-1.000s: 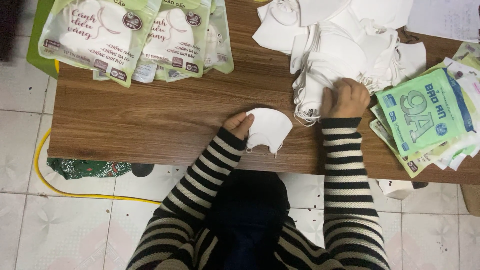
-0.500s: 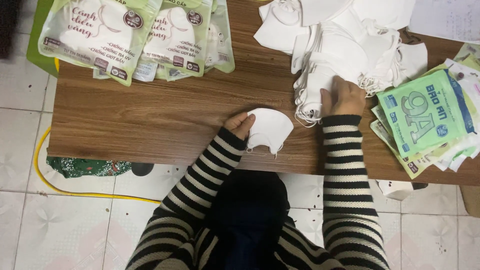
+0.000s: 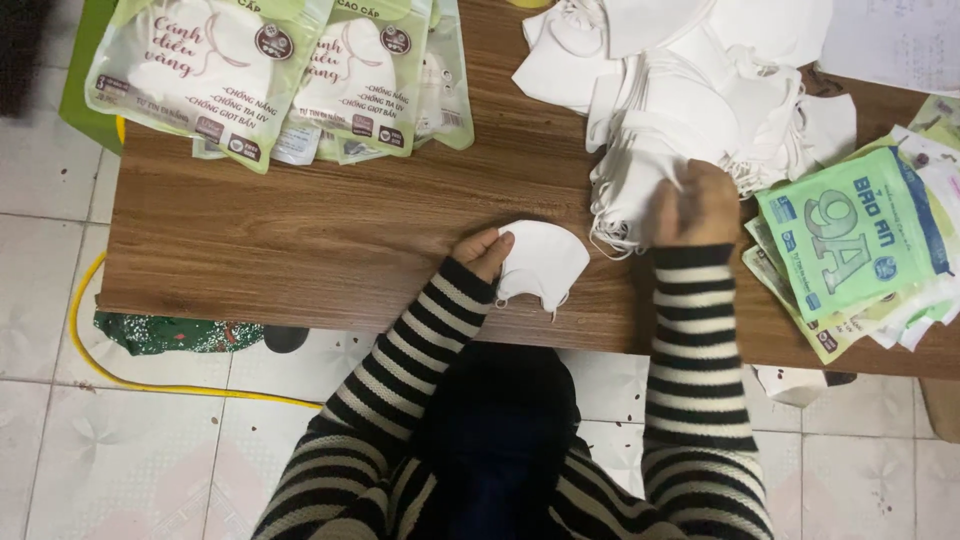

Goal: Picking up, untangling, and stacking individual face masks on a wooden table.

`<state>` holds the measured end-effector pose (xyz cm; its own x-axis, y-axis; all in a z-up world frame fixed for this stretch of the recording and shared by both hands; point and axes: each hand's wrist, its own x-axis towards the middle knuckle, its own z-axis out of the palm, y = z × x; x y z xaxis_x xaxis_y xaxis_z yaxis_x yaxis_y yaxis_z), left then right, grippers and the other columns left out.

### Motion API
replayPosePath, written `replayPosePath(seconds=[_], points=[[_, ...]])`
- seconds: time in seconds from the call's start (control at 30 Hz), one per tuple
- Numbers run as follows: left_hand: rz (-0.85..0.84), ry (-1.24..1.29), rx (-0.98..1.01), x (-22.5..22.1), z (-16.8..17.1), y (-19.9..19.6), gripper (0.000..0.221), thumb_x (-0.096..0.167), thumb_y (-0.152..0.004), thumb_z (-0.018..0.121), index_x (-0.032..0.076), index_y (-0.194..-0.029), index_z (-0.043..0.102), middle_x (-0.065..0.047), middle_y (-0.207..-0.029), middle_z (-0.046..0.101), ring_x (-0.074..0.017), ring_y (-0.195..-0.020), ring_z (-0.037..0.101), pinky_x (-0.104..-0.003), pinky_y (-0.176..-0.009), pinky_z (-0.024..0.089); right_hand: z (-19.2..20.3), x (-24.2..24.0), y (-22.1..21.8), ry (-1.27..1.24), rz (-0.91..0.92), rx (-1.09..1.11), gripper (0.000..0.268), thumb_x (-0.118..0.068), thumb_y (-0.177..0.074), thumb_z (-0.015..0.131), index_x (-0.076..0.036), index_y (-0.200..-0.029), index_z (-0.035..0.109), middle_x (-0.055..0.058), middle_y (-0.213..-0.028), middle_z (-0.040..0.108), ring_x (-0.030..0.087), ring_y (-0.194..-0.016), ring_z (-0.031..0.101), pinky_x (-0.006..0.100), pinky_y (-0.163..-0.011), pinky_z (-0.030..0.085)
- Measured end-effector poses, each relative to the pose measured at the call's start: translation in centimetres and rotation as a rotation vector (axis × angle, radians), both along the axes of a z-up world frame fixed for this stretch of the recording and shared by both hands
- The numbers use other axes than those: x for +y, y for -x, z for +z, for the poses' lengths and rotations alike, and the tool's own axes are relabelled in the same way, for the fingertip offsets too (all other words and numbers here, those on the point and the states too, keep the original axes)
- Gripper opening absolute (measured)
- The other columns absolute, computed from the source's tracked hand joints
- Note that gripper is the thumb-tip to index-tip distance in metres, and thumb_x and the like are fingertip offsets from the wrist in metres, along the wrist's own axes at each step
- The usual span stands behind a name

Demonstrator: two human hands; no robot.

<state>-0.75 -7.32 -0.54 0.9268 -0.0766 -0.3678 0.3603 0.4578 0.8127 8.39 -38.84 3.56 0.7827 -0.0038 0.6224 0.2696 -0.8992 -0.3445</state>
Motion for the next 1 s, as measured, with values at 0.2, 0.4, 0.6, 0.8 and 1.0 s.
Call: replayPosePath(seconds=[0.2,0.4,0.6,0.8,1.0], points=[[-0.033,-0.044,-0.07,0.5,2.4,-0.2,0.025,0.03,-0.1,0.065,0.007,-0.102,0.075,-0.002,-0.068,0.066,-0.0071,-0.061,0.062,-0.016,-0.056,0.051,7.4,6.1,5.2,-0.78,0.306,0.291,0.042,0.001,-0.082,0.09,-0.002,-0.117,0.067,0.011,-0.089,0.064,0.016,-0.076,0.065,0.024,-0.067,0.055],[-0.042,-0.075,-0.085,0.5,5.7,-0.3,0.029,0.034,-0.1,0.064,0.007,-0.102,0.075,-0.003,-0.067,0.067,-0.0079,-0.06,0.062,-0.016,-0.057,0.052,4.4,7.6,4.1,-0.659,1.014,0.611,0.054,0.003,-0.088,0.074,0.002,-0.135,0.049,0.01,-0.094,0.074,0.009,-0.079,0.07,0.023,-0.063,0.057],[-0.059,-0.018,-0.133,0.7,1.5,-0.1,0.026,0.025,-0.104,0.06,0.004,-0.11,0.074,-0.002,-0.072,0.067,-0.0073,-0.065,0.063,-0.018,-0.06,0.054,5.6,12.1,7.2,-0.426,0.387,0.677,0.034,-0.016,-0.082,0.089,-0.005,-0.11,0.073,0.017,-0.08,0.07,0.032,-0.075,0.068,0.042,-0.072,0.053],[-0.068,-0.06,-0.194,0.5,0.8,-0.2,0.026,0.025,-0.105,0.06,0.003,-0.108,0.074,-0.004,-0.073,0.068,-0.0091,-0.066,0.061,-0.019,-0.061,0.054,3.2,10.8,6.5,-0.424,0.423,0.613,0.014,-0.018,-0.089,0.085,-0.012,-0.1,0.078,0.008,-0.075,0.07,0.024,-0.072,0.069,0.035,-0.071,0.054],[-0.175,-0.113,-0.288,0.8,3.3,-0.2,0.031,0.025,-0.103,0.06,0.005,-0.081,0.069,0.003,-0.059,0.055,-0.0048,-0.058,0.051,-0.012,-0.055,0.041,4.3,11.4,6.1,-0.308,0.415,0.786,0.023,-0.02,-0.082,0.088,-0.009,-0.098,0.075,0.015,-0.074,0.07,0.035,-0.073,0.069,0.043,-0.073,0.053]])
